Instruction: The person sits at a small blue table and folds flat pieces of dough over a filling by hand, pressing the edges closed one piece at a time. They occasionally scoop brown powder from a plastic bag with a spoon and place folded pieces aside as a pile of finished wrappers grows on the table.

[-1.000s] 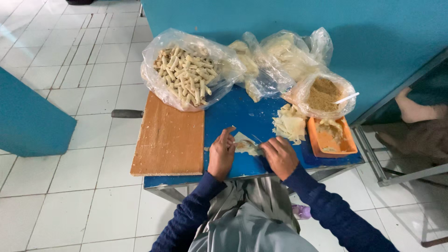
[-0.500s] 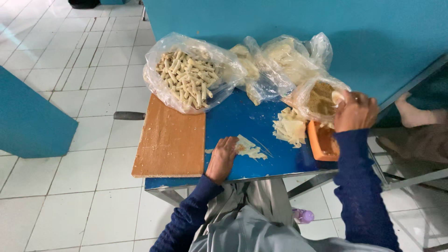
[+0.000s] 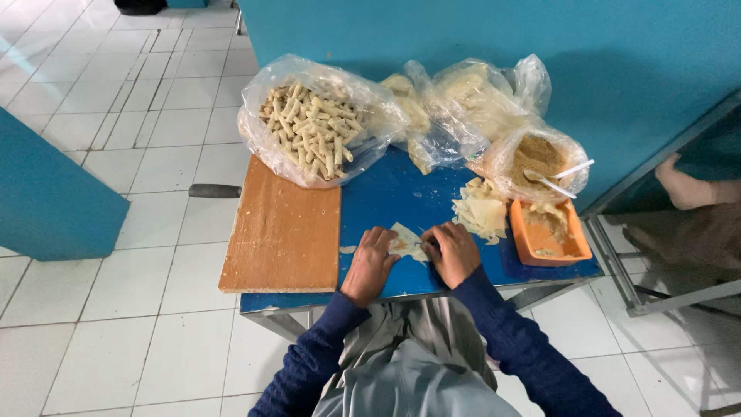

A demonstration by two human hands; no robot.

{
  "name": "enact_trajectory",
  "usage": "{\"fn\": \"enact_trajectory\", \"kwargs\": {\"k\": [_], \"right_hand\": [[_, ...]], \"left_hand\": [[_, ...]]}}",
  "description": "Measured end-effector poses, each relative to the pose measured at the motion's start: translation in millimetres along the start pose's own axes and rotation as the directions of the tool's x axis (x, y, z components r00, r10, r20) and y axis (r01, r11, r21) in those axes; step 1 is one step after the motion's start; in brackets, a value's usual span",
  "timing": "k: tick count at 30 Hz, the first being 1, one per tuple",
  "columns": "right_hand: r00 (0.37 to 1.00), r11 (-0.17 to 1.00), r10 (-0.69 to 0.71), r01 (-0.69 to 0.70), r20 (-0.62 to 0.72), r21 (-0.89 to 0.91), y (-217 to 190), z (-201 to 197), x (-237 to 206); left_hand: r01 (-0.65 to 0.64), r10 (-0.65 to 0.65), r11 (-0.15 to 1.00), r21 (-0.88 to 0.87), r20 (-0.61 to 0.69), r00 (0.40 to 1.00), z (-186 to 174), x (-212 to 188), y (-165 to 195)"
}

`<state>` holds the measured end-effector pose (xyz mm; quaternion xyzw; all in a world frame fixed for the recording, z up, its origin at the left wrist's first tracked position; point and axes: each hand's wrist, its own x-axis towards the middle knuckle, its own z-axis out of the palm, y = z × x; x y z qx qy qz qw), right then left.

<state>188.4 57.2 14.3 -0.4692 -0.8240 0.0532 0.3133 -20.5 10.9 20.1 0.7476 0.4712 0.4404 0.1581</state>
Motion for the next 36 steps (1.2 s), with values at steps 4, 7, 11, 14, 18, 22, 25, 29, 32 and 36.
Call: {"fn": "enact_trajectory", "kwargs": {"k": [4,7,11,14,18,22,25,29,32,36], "right_hand": [[1.0,1.0,-0.009,0.009,-0.001,0.029,4.8,7.9,1.2],[0.998,0.997,0.061,-0.059,-0.025,0.044,4.6,10.1,2.9],[0.989,0.981,0.145,-0.145,0.005,0.131,4.2,11.6,3.3],[0.998,0.993,0.051,-0.047,-0.034,0.107,5.7,14.1,3.1],[0.998,0.998,-0.016,0.019,-0.056,0.054,7.1,16.2,7.3],[0.999,0.998,0.008,-0.005,-0.041,0.064,2.8,13.1,8.7],[0.998,0.994,0.062,-0.063,0.012,0.087,-0.8,11.6,9.2],[0.991,0.975,0.112,-0.124,0.071,0.182,2.5,15.0,13.4],[0.996,0.968,0.075,-0.082,0.041,0.236,6.4,21.1,14.9],[1.0,0.977,0.016,-0.014,-0.007,0.214,4.6,25.0,12.7]], "left_hand": [[-0.004,0.003,1.0,0.016,0.051,0.999,-0.8,3.4,3.4],[-0.005,-0.001,0.998,0.071,0.084,0.996,1.0,5.5,6.2],[0.002,-0.015,0.991,0.131,0.097,0.995,3.6,7.4,8.4],[0.001,-0.018,0.988,0.155,0.111,0.994,4.5,7.7,7.8],[-0.005,-0.01,0.988,0.156,0.097,0.995,5.5,6.5,6.4],[-0.01,-0.006,0.987,0.158,0.099,0.995,6.2,5.2,5.2],[-0.023,0.008,0.986,0.168,0.089,0.996,6.3,5.3,5.6],[-0.006,-0.005,0.991,0.133,0.079,0.997,4.8,4.9,8.7],[-0.001,-0.006,0.995,0.097,0.068,0.998,1.1,6.2,10.1],[0.021,-0.027,0.996,0.085,0.079,0.996,-2.3,8.2,12.6]]}}
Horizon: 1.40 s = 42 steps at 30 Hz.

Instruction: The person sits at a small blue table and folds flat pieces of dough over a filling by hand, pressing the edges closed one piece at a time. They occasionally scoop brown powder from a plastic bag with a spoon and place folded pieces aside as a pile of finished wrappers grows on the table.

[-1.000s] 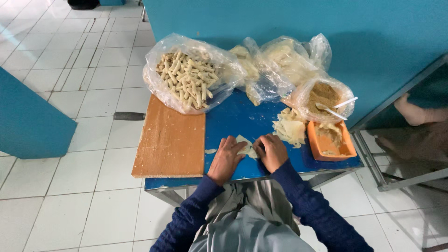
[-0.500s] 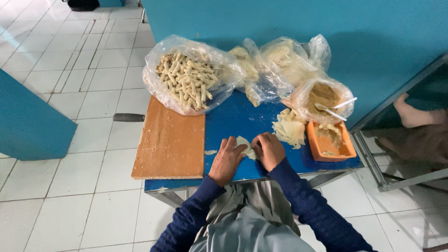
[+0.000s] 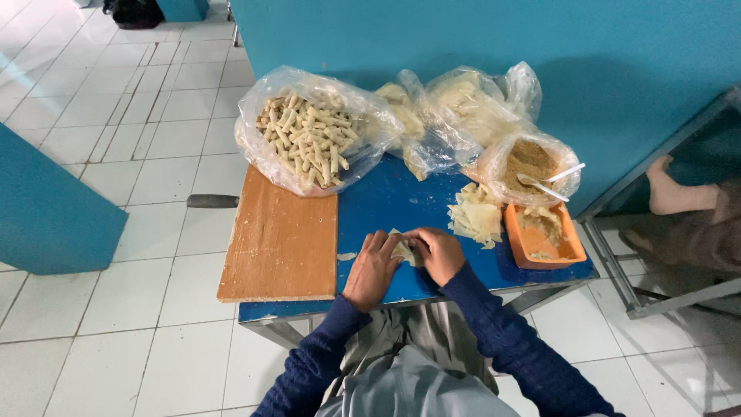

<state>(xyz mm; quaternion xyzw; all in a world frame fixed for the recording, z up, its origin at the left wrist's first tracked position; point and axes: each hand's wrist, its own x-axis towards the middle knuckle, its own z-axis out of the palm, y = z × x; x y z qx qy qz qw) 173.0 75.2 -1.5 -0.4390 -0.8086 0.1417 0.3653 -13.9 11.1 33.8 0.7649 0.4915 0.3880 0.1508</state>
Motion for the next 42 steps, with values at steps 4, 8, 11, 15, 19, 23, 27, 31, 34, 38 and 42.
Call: {"fn": "enact_trajectory", "kwargs": {"k": [4,8,11,15,19,23,27,31,34,38,42], "right_hand": [[0.998,0.993,0.055,-0.057,0.026,0.1,-9.4,-5.5,-3.9],[0.995,0.985,0.06,-0.071,0.074,0.154,-16.7,-15.3,-3.1],[0.995,0.988,0.03,-0.044,0.092,0.147,-15.7,-23.7,-4.5],[0.99,0.999,-0.034,0.038,0.134,-0.022,-3.1,-40.1,-10.6],[0.984,0.993,-0.04,0.058,0.171,-0.106,6.4,-40.6,-14.1],[0.984,0.983,0.024,0.008,0.174,-0.184,7.2,-33.2,-12.5],[0.99,0.996,0.05,-0.041,0.128,-0.078,0.4,-31.9,-10.1],[0.996,0.991,0.038,-0.047,0.075,0.126,-15.4,-22.5,-6.6],[0.994,0.979,0.053,-0.071,0.096,0.193,-25.2,-17.2,-9.7],[0.993,0.987,-0.013,-0.006,0.115,0.161,-23.6,-18.9,-14.0],[0.981,0.986,-0.166,0.168,0.095,-0.009,-13.0,-16.7,-16.8]], "left_hand": [[-0.036,0.036,0.999,-0.002,-0.015,0.999,-1.6,2.1,0.4],[-0.037,0.037,0.999,0.023,-0.005,0.999,-0.4,1.9,-1.9],[-0.03,0.03,0.999,0.018,-0.005,1.0,2.3,-1.0,-4.2],[-0.045,0.045,0.999,-0.003,-0.028,0.999,5.4,0.0,-9.3],[-0.046,0.047,0.999,0.019,-0.016,0.999,8.2,-1.2,-11.9],[-0.038,0.038,0.999,-0.007,-0.011,0.999,8.3,-0.5,-12.7],[-0.022,0.023,0.995,-0.096,0.013,1.0,3.0,-0.9,-14.6],[-0.023,0.025,0.996,-0.089,0.015,1.0,2.3,-1.2,-14.3],[-0.023,0.024,0.994,-0.105,0.009,1.0,3.6,-0.2,-14.6],[-0.041,0.041,0.995,-0.094,0.003,0.999,3.8,0.7,-16.4],[-0.028,0.026,0.993,-0.111,-0.015,1.0,4.8,-0.7,-17.0]]}}
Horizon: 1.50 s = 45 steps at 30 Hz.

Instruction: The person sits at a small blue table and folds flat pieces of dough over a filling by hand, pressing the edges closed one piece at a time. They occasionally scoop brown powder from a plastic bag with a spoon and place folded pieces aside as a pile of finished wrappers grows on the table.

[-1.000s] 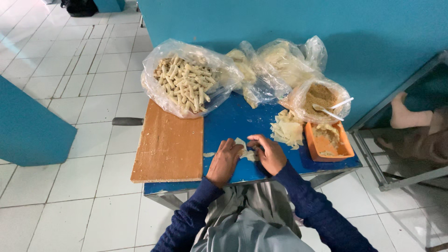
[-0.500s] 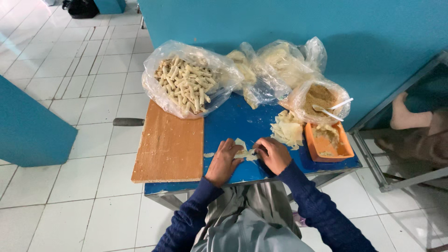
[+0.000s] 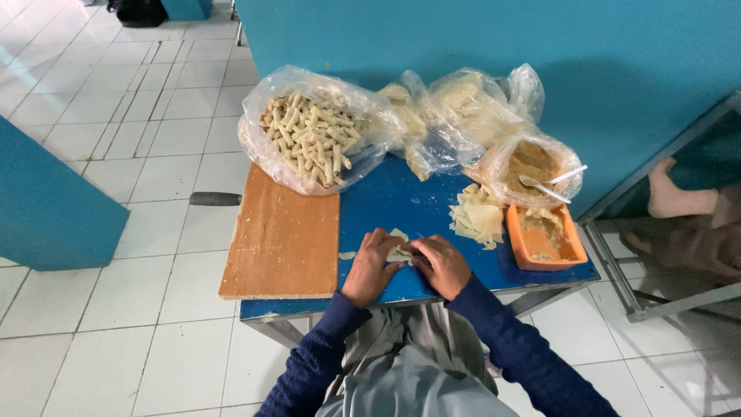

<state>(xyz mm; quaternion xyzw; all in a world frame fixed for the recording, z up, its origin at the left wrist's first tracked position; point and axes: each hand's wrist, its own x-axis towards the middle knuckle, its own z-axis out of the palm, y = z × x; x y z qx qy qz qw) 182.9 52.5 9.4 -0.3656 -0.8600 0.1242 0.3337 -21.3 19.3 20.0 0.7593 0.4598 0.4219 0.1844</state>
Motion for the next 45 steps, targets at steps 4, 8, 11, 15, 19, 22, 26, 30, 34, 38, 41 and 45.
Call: {"fn": "enact_trajectory", "kwargs": {"k": [4,8,11,15,19,22,26,30,34,38,41,45], "right_hand": [[0.993,0.986,-0.119,0.116,-0.021,-0.12,7.2,11.0,-0.9],[0.995,0.992,-0.09,0.086,-0.034,-0.092,12.3,16.8,-1.9],[0.996,0.995,-0.065,0.06,-0.062,-0.082,16.4,17.9,1.1],[0.999,0.999,0.028,-0.028,-0.025,-0.025,21.1,20.2,10.1],[0.998,0.999,0.023,-0.025,-0.056,-0.021,23.0,24.6,19.4],[0.999,0.992,0.024,-0.027,-0.029,-0.121,22.3,26.9,21.4],[0.997,0.997,-0.036,0.031,-0.073,-0.073,18.9,27.1,19.2],[0.998,0.995,-0.026,0.02,-0.058,-0.1,13.5,25.3,16.4],[0.997,0.994,-0.044,0.038,-0.056,-0.103,10.3,22.8,16.2],[0.995,0.995,-0.061,0.054,-0.084,-0.085,9.5,22.9,16.4],[0.992,0.996,-0.067,0.06,-0.106,-0.071,9.6,22.1,15.3],[0.994,0.994,-0.093,0.089,-0.051,-0.066,9.9,16.8,12.6]], "left_hand": [[-0.02,0.02,1.0,-0.02,-0.022,1.0,-0.6,0.0,-0.2],[-0.031,0.03,0.999,-0.021,-0.025,0.999,-2.1,-1.3,1.6],[-0.019,0.018,1.0,-0.025,-0.007,1.0,-1.9,-3.7,2.5],[-0.02,0.02,1.0,-0.004,-0.028,0.999,4.0,-2.3,-3.3],[-0.016,0.022,0.997,0.075,-0.082,0.996,14.8,4.4,-15.2],[0.016,-0.001,0.993,0.119,-0.124,0.992,22.3,8.7,-21.7],[0.061,-0.047,0.993,0.105,-0.124,0.991,24.0,10.6,-23.6],[0.026,-0.017,0.996,0.088,-0.104,0.994,17.2,7.2,-19.4],[-0.083,0.087,0.995,0.055,-0.08,0.993,10.2,-1.0,-16.6],[-0.046,0.052,0.997,0.069,-0.092,0.994,16.1,1.9,-20.7],[-0.003,0.01,0.998,0.063,-0.115,0.993,21.6,7.7,-27.8],[-0.013,0.015,1.0,0.014,-0.171,0.985,24.1,10.5,-31.3]]}}
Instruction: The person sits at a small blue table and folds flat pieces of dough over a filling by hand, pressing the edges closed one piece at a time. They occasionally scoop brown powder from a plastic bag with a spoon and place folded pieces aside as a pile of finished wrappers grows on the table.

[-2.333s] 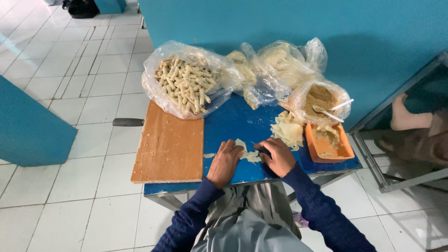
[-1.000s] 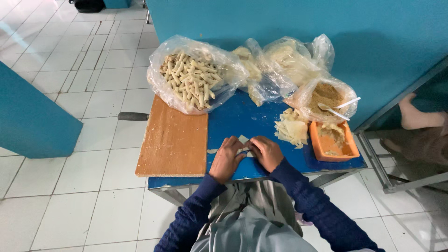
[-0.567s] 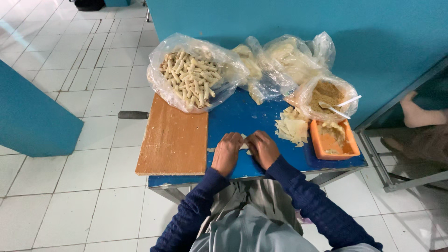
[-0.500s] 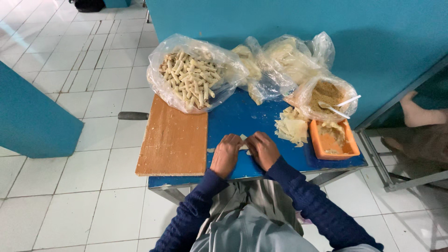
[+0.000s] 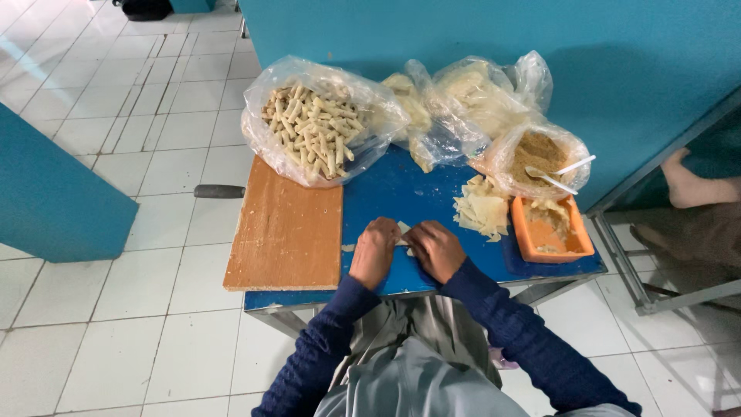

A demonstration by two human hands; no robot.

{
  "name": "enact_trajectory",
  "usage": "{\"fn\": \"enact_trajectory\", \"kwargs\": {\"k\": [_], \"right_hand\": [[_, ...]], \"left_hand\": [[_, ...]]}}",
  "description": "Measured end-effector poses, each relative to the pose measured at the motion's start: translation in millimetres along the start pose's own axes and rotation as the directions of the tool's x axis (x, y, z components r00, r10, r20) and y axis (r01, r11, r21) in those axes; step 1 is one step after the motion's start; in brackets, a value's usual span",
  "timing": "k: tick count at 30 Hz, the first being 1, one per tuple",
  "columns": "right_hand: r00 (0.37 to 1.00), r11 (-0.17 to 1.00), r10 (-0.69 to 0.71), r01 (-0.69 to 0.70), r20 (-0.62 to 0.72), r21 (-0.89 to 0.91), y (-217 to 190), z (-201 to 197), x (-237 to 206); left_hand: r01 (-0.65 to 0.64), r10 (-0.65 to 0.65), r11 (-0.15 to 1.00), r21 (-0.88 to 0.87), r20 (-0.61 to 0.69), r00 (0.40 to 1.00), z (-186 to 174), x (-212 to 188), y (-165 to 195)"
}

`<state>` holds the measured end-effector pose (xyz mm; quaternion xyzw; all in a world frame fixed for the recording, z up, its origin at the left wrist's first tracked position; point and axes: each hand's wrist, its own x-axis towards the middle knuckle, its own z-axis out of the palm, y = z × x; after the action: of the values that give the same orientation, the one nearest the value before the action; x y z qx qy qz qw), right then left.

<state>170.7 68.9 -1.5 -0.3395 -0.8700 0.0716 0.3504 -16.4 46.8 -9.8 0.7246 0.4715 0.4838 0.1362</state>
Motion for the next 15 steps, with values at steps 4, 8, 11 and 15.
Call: {"fn": "enact_trajectory", "kwargs": {"k": [4,8,11,15], "right_hand": [[0.999,0.999,-0.037,0.038,0.03,-0.036,2.3,-0.5,2.6],[0.998,0.999,0.043,-0.043,0.054,-0.005,8.0,6.5,7.6],[0.998,0.995,0.059,-0.062,0.034,0.078,14.5,8.5,6.5],[0.995,0.985,0.066,-0.078,0.079,0.151,20.1,4.8,5.0]], "left_hand": [[0.064,-0.069,0.996,0.066,0.076,0.995,-3.6,2.7,6.0],[0.018,-0.022,0.999,0.043,0.09,0.996,-15.2,3.5,16.5],[0.009,-0.007,1.0,-0.013,0.12,0.993,-21.8,0.5,25.1],[0.043,-0.043,0.999,0.001,0.132,0.99,-20.1,1.4,30.5]]}}
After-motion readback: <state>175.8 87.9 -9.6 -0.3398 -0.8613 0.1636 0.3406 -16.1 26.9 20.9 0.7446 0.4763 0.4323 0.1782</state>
